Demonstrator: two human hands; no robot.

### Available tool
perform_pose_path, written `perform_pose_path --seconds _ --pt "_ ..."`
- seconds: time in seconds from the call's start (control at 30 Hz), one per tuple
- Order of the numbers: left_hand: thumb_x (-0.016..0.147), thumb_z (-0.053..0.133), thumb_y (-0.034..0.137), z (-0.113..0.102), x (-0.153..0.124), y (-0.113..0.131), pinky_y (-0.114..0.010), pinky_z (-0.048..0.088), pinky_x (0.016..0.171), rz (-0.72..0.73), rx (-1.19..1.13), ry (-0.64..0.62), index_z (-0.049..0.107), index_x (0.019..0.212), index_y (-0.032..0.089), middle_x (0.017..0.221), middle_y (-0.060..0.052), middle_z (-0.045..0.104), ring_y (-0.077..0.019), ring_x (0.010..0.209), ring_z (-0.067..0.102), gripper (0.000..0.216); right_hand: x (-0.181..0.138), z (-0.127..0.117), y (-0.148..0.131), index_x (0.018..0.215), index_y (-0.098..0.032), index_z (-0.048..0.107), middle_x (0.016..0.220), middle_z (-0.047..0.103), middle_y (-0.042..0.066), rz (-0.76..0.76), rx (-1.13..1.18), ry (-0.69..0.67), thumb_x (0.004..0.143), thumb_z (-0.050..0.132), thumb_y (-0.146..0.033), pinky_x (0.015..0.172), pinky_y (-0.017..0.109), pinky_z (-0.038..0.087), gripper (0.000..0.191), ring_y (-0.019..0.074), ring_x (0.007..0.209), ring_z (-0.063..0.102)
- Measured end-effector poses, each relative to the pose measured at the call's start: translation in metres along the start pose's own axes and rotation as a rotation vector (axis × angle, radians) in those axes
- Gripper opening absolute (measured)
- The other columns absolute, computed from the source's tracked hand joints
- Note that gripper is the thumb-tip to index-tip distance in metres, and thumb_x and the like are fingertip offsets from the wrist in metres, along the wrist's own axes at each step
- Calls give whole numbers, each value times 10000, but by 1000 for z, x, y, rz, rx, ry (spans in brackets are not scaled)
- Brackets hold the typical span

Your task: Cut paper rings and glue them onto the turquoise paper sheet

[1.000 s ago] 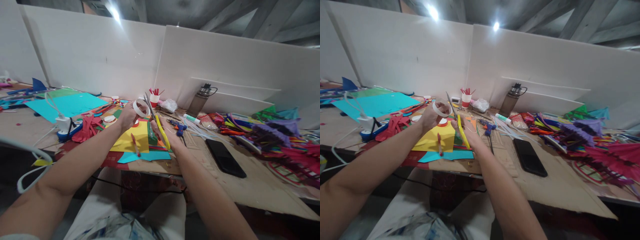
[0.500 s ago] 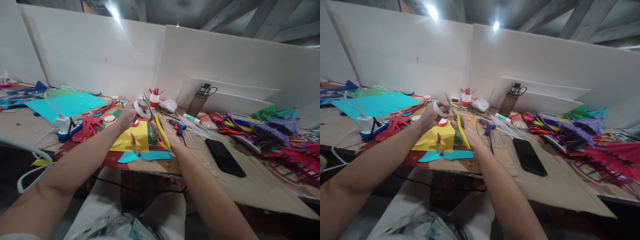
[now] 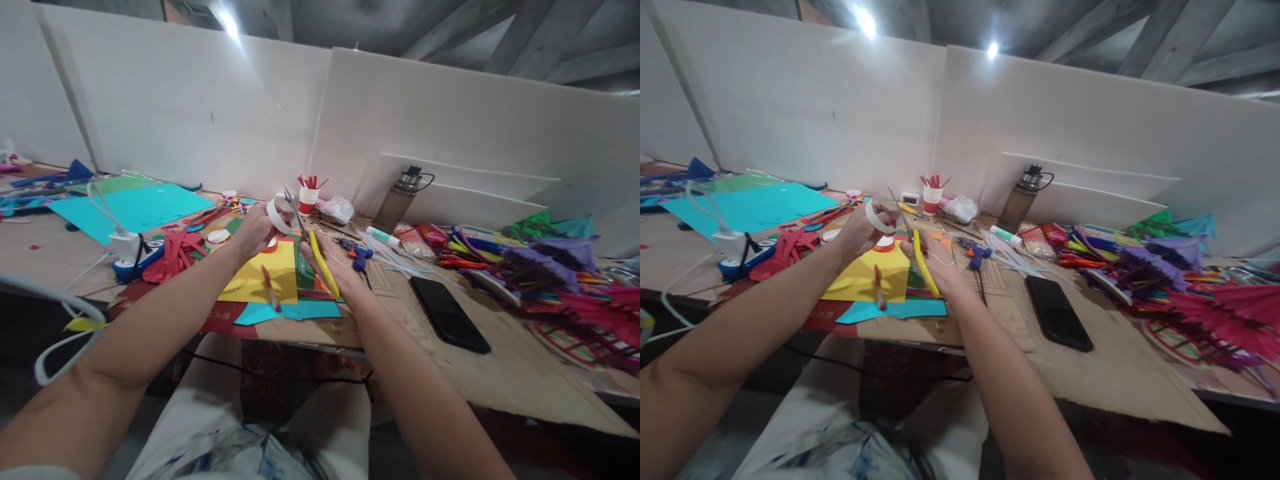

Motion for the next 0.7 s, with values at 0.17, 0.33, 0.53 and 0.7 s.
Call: perform_pose_path --seconds 0.17,0.33,0.53,0.7 --pt "622 749 180 0 1 0 -190 359 448 5 -5 -18 601 616 139 583 22 530 -58 507 479 154 -1 1 -1 1097 -200 591 776 571 25 13 -5 -14 889 442 -679 737 339 453 543 194 740 552" --pt "617 749 176 0 0 0 -190 352 441 2 -7 -18 595 611 132 575 21 530 -55 502 477 160 -1 -1 -5 1063 -186 599 783 585 33 18 7 -2 862 449 -713 739 340 453 584 197 755 559" --pt "596 733 164 2 0 -1 -185 335 415 -20 -35 -34 521 559 141 537 37 497 -48 463 457 216 -2 3 2 1039 -196 616 674 548 0 32 50 31 859 489 -695 663 308 453 545 181 684 558" --pt "583 737 150 -2 2 -7 -187 354 411 -30 -44 -3 511 620 161 529 51 513 -53 423 459 230 2 9 14 993 -210 634 672 554 -5 87 119 73 826 537 -699 557 263 425 525 146 597 518"
Point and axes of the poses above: each hand's wrist, its own x-axis towards the middle knuckle, its own z-axis out of the palm, y = z × x, the point moved 6 cm from there along x, towards the middle knuckle
